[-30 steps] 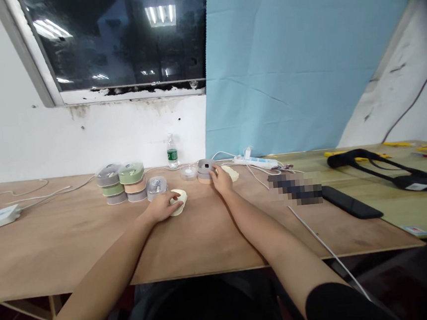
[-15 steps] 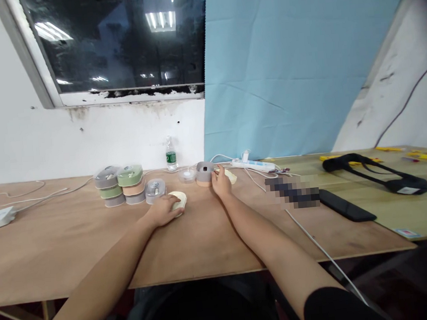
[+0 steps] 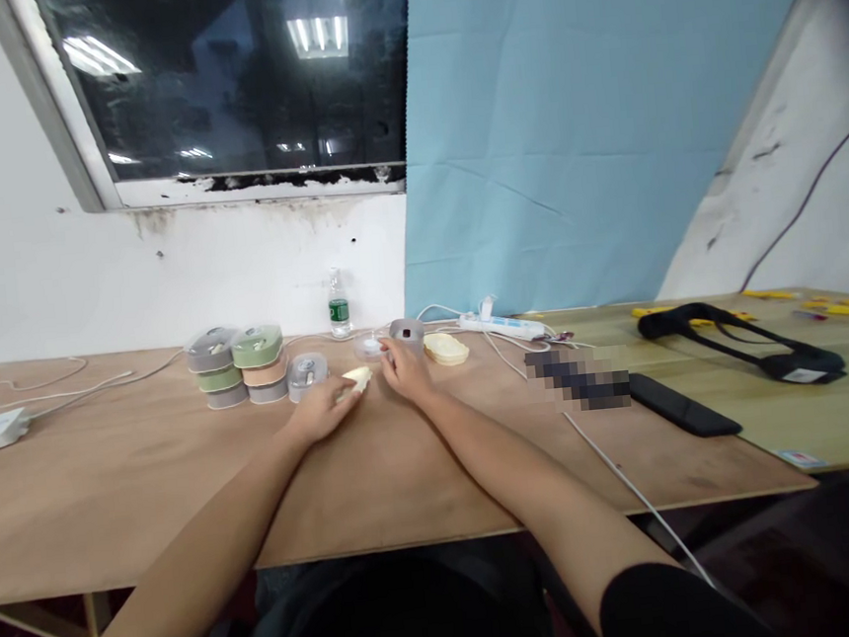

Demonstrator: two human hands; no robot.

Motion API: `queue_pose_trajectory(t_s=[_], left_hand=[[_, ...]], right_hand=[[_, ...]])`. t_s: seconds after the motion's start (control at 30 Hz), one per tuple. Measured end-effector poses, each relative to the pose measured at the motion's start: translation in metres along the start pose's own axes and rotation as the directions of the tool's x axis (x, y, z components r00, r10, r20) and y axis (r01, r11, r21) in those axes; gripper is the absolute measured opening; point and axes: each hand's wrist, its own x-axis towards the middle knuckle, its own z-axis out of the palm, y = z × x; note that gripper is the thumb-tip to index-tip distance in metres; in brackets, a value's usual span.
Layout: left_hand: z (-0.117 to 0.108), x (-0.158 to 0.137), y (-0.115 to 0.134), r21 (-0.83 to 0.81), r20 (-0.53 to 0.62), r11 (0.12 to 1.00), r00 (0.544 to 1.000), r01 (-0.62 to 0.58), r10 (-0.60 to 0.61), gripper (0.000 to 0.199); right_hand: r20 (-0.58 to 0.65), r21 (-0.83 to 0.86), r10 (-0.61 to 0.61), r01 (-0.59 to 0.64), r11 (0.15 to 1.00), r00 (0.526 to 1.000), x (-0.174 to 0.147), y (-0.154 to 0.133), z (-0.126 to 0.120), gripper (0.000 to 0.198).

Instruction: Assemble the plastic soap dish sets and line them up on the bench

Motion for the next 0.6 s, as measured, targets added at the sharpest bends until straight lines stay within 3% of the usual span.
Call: queue_pose_trajectory(t_s=[0.07, 0.17, 0.33, 0.4, 0.5, 0.57, 0.6], left_hand=[[-0.005, 0.002, -0.001, -0.126, -0.169, 0.990, 0.982, 0.064, -0.085, 0.047], [-0.007, 0.004, -0.006, -0.300, -0.337, 0.945, 0.913, 0.127, -0.230, 0.057], [-0.007, 0.009, -0.013, -0.488, -0.418, 0.863, 0.832, 0.133, -0.365, 0.068], [-0.009, 0.012, -0.015, -0.562, -0.423, 0.811, 0.786, 0.163, -0.451, 0.071], [-0.011, 0.015, -0.016, -0.732, -0.330, 0.647, 0.719, 0.215, -0.612, 0.072], [-0.012, 0.017, -0.015, -0.804, -0.228, 0.541, 0.711, 0.248, -0.665, 0.070], [-0.012, 0.017, -0.015, -0.810, -0.190, 0.525, 0.729, 0.262, -0.657, 0.068]], right_hand=[[0.053, 0.010, -0.078, 0.078, 0.997, 0.995, -0.001, -0.010, 0.005, 0.044], [0.101, 0.027, -0.169, 0.168, 0.985, 0.980, -0.001, -0.018, 0.008, 0.042], [0.129, 0.027, -0.205, 0.204, 0.979, 0.970, -0.001, -0.016, 0.005, 0.033], [0.139, 0.005, -0.215, 0.217, 0.976, 0.967, -0.001, -0.014, 0.003, 0.035], [0.164, -0.009, -0.243, 0.248, 0.969, 0.956, 0.000, -0.012, 0.001, 0.041], [0.193, -0.009, -0.230, 0.236, 0.972, 0.954, 0.000, -0.012, 0.002, 0.040], [0.212, -0.012, -0.207, 0.214, 0.977, 0.955, 0.000, -0.012, 0.002, 0.037]])
